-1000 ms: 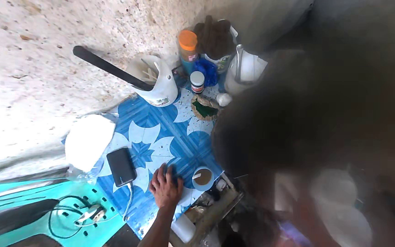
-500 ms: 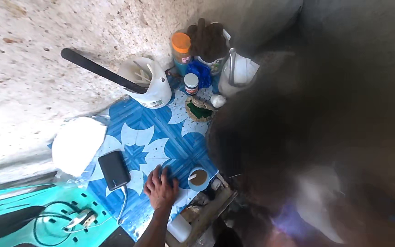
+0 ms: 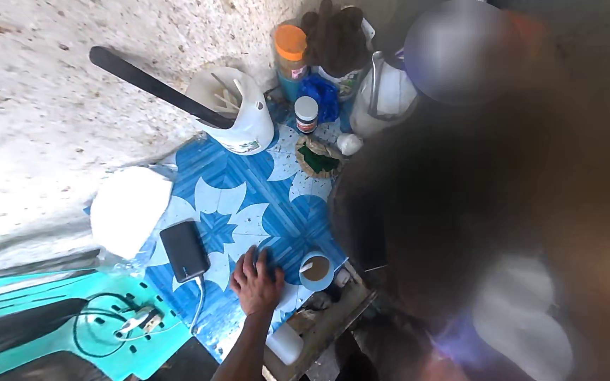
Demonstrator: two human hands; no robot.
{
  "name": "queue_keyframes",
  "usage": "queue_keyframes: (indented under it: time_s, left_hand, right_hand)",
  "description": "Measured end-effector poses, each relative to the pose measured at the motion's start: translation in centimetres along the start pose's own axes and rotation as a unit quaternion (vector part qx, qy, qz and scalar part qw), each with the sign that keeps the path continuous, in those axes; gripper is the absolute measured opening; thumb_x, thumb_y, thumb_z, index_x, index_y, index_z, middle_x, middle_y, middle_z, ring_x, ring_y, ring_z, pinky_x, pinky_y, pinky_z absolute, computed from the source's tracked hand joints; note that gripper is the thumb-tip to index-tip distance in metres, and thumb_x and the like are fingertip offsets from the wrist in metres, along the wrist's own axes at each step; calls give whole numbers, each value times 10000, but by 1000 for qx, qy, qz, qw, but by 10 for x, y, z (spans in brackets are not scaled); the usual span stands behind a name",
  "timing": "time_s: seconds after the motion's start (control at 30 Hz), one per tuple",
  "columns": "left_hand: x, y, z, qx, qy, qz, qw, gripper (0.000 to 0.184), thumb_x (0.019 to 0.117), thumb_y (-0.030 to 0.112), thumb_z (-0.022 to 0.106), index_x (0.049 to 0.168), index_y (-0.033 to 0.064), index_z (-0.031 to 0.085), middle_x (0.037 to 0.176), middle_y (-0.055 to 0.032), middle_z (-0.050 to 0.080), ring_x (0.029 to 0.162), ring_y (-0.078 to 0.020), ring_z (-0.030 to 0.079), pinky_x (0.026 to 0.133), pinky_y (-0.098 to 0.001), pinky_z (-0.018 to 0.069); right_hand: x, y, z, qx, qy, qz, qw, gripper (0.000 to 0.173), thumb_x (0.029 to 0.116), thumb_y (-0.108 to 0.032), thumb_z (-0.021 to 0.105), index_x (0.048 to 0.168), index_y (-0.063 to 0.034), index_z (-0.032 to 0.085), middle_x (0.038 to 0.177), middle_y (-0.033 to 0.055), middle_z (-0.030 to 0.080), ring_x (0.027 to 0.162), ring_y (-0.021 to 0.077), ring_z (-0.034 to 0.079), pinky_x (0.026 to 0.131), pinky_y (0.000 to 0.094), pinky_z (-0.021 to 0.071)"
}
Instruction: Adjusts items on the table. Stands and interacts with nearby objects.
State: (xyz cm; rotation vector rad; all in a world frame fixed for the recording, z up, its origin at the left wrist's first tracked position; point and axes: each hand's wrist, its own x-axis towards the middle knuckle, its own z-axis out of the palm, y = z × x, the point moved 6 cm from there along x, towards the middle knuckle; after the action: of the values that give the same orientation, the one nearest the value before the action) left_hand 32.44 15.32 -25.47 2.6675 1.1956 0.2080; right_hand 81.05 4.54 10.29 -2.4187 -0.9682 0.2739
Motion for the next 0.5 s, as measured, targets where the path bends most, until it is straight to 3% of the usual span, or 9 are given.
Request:
queue_keyframes:
  time_s: [0.03,0.13,0.17,0.23,0.3,0.37,0.43,0.5]
  left_hand:
    - [0,0,0,0,5,1,1000,596,923,525,385,1367,203,619,1484,-164,537,1378,-435,463,1065,-648,330]
    - [0,1,1,-1,8,5,1000,599,927,530,375,1364,202,620,1485,-156,537,1383,-422,459,1070,-634,325]
    - [1,2,1,0,8,6,1000,596,930,529,372,1368,205,616,1487,-153,535,1384,-417,458,1066,-632,326]
    - [-2,-1,3,4,2,-1,1000,595,931,531,370,1376,220,612,1496,-141,529,1392,-413,449,1070,-633,324]
    - [0,-3,3,3,-7,-8,1000,610,925,546,371,1393,228,600,1508,-139,517,1410,-418,429,1080,-643,314]
    - [-1,0,1,-6,-27,-6,1000,628,927,547,382,1411,207,592,1512,-170,507,1411,-447,420,1073,-674,316]
    - [1,3,0,-14,-30,-6,999,631,926,550,394,1408,194,592,1505,-180,507,1407,-455,417,1075,-677,306]
    - [1,4,0,-18,-32,-9,999,639,922,552,400,1409,184,591,1505,-188,502,1409,-464,408,1083,-681,296]
  right_hand:
    - [5,-4,10,10,-8,19,1000,351,1093,-138,420,1316,107,537,1221,245,630,1084,185,655,949,286,531]
    - [4,-26,30,22,-40,195,980,387,1100,-121,421,1397,115,499,1409,288,549,1290,319,565,1120,436,406]
    - [21,0,35,11,-45,198,979,404,1097,-181,456,1392,88,515,1388,278,566,1256,329,586,1099,462,430]
    - [64,72,41,-6,-52,151,987,426,1074,-332,511,1344,-7,566,1264,211,625,1077,282,654,950,464,532]
    - [72,96,27,10,-25,109,994,438,1066,-351,525,1373,-39,557,1243,175,642,1028,225,677,911,419,564]
    - [31,101,-3,-2,38,88,995,413,1064,-323,521,1368,-49,577,1183,133,676,969,165,693,871,356,582]
    - [-29,112,-32,-32,86,70,993,385,1062,-297,531,1325,-28,611,1132,135,696,955,170,702,877,371,593]
    - [-106,144,-38,-67,66,127,987,349,1049,-308,551,1258,-43,637,1072,109,705,908,169,704,837,401,609]
